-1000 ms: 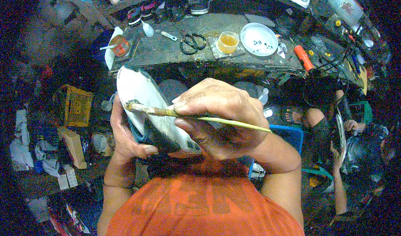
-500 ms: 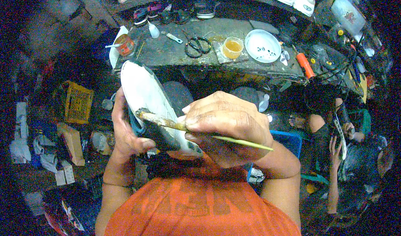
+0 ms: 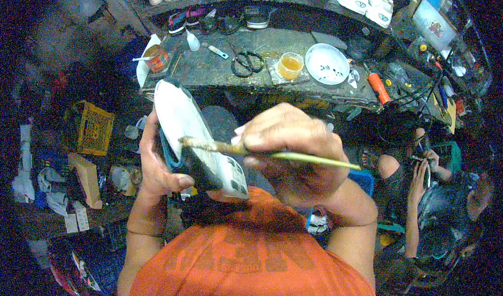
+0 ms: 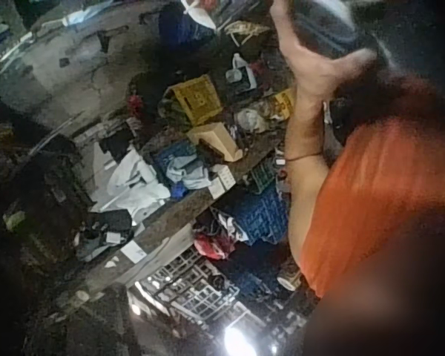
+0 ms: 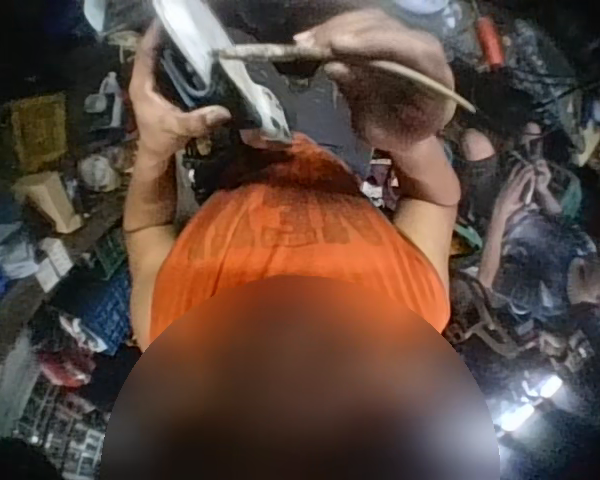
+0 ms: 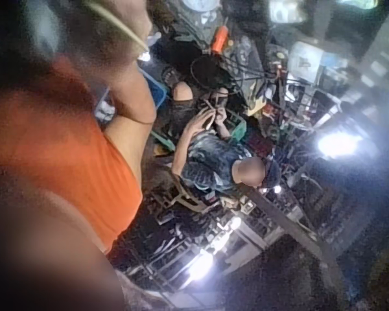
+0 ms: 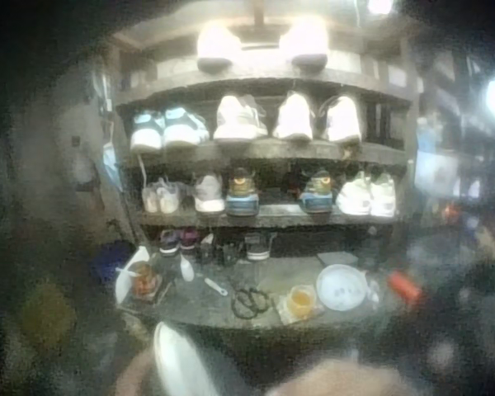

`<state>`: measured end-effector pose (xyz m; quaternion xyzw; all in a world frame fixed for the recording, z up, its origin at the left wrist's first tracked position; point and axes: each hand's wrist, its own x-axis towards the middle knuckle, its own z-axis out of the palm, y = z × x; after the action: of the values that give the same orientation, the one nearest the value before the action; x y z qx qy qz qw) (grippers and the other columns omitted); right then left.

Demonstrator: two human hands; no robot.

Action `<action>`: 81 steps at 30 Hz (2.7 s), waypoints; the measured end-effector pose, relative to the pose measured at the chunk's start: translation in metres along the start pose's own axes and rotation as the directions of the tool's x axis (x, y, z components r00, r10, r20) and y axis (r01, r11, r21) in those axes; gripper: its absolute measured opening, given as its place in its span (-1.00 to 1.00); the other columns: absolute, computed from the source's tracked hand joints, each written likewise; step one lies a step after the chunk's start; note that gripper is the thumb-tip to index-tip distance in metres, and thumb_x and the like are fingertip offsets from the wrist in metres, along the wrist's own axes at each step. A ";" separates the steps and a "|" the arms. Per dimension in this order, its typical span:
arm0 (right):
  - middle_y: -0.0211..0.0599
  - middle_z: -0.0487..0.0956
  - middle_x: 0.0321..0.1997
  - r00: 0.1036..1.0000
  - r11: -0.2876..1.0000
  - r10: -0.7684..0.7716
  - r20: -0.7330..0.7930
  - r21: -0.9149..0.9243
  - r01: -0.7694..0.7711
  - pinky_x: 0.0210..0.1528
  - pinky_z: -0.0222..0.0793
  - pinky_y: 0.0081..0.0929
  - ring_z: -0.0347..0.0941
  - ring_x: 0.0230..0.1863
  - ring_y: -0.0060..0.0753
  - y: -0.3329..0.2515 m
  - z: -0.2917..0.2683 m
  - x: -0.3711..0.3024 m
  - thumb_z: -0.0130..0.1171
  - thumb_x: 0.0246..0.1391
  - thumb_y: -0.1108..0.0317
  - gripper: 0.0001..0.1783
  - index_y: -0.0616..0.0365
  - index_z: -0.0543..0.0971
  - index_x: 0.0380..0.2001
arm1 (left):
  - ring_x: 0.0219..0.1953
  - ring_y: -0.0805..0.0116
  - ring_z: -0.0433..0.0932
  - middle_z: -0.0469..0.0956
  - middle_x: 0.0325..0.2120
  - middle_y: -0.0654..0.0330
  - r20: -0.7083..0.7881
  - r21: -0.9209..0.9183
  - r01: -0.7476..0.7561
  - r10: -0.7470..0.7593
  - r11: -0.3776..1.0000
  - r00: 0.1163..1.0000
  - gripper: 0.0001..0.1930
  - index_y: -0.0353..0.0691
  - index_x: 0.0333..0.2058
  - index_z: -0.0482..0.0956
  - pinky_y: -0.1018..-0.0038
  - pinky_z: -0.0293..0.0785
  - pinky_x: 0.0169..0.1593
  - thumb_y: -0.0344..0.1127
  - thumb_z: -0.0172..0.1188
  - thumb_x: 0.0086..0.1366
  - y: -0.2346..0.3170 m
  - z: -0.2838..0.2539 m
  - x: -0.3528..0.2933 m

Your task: The person paints the sole of a teal and white sneaker with a brush, repeatedly dipping it into a small container of yellowish liquid. After finishing, the person places the shoe on a shelf and picks up a second sneaker with a colorful sole to inspect it.

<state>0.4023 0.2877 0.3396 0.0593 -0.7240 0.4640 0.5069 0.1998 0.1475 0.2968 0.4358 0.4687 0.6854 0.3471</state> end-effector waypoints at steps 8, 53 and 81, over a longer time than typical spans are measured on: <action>-0.19 0.65 -0.31 0.999 1.000 0.019 0.049 0.005 -0.019 -0.21 0.56 -0.37 0.62 -0.26 -0.23 0.015 0.002 0.006 0.37 0.01 0.62 -0.70 0.24 0.56 -0.17 | 0.09 0.26 0.49 0.36 0.13 0.10 0.032 0.002 0.052 -0.052 0.999 0.998 0.25 -0.32 0.36 0.12 0.30 0.48 0.16 -0.22 0.70 -0.32 0.004 -0.002 -0.001; -0.23 0.71 -0.22 0.820 0.347 0.365 -0.440 -0.753 -0.559 -0.11 0.50 -0.46 0.62 -0.20 -0.47 0.136 -0.159 -0.031 0.26 0.19 0.33 -0.73 0.15 0.63 -0.07 | 0.25 -0.43 0.27 0.09 0.37 -0.20 0.326 -0.799 0.314 -0.068 0.513 0.943 0.12 -0.15 0.43 -0.04 -0.31 0.51 0.04 0.36 0.31 0.10 -0.088 -0.079 0.010; -0.40 0.67 -0.34 0.516 0.499 0.697 -0.498 -0.179 -0.848 -0.62 0.14 -0.73 0.29 -0.63 -0.75 0.191 -0.152 -0.022 0.20 0.26 0.30 -0.78 0.16 0.59 -0.11 | -0.03 -0.18 0.62 0.51 0.07 -0.17 0.374 -0.483 0.645 -0.527 0.592 0.763 0.16 -0.30 0.34 0.19 -0.04 0.60 0.03 0.69 -0.30 0.14 -0.114 -0.081 0.049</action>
<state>0.4103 0.4980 0.2141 -0.4696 -0.6417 0.4862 0.3624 0.1139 0.1996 0.1876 0.1907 0.3151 0.5960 0.7136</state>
